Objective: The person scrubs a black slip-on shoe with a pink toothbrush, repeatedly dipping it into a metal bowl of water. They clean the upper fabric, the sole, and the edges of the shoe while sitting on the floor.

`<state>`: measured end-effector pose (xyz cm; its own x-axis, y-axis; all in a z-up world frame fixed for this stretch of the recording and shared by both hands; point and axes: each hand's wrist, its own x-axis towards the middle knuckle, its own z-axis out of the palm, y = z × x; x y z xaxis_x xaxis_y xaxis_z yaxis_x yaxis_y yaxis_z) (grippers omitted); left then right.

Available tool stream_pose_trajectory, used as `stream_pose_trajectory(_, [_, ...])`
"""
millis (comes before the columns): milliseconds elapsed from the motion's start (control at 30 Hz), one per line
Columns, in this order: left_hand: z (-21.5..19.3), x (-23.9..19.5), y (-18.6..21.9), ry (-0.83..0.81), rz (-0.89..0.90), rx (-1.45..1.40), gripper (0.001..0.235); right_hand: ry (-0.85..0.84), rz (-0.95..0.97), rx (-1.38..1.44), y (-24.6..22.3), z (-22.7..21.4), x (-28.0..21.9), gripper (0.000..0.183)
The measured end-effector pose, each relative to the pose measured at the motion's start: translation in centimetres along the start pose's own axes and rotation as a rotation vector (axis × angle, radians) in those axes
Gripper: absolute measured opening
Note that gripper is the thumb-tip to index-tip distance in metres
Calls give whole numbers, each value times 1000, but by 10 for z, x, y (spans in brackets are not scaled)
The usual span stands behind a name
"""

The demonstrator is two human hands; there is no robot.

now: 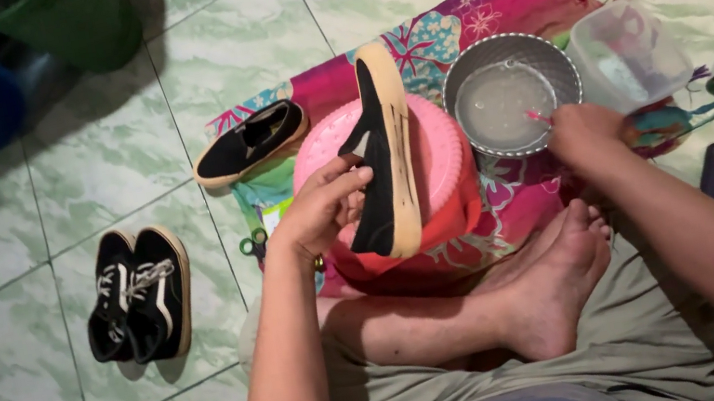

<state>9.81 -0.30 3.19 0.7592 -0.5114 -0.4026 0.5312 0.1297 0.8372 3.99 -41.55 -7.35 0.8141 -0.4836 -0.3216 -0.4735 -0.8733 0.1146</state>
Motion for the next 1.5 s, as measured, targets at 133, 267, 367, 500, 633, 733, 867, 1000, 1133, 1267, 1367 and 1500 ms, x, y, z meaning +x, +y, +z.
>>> stream_pose_trajectory(133, [33, -7, 14, -6, -2, -30, 37, 16, -65, 66, 0, 19, 26, 36])
stream_pose_trajectory(267, [43, -1, -15, 82, 88, -12, 41, 28, -81, 164, -4, -11, -9, 39])
stream_pose_trajectory(367, [59, -15, 5, 202, 42, 72, 47, 130, -137, 234, -1, -11, -39, 36])
stream_pose_trajectory(500, [46, -7, 3, 157, 61, -68, 35, 220, -104, 286, -3, -4, -61, 36])
stream_pose_trajectory(633, [39, 7, -5, 149, -2, -300, 35, 749, -178, 272, 10, 33, -46, 25])
stream_pose_trajectory(733, [44, 6, -2, 229, 17, -342, 47, 348, 0, 320, 24, 50, -32, 31])
stream_pose_trajectory(867, [36, 14, -1, 292, 192, -306, 42, 144, 171, 453, 36, 73, 6, 33])
stream_pose_trajectory(1000, [33, 22, -21, 346, 278, -9, 68, 507, -81, 630, 12, 50, -59, 33])
stream_pose_trajectory(1133, [38, 16, -18, 350, 291, -98, 53, 775, -470, 1020, -57, -11, -156, 35])
stream_pose_trajectory(1267, [34, 20, -19, 369, 291, -285, 37, 743, -639, 1034, -96, -1, -216, 46])
stream_pose_trajectory(1367, [8, 28, -28, 146, 257, -256, 41, 720, -850, 947, -111, -50, -252, 51])
stream_pose_trajectory(1500, [14, 27, -26, 159, 375, -74, 37, 783, -809, 752, -122, -56, -236, 56])
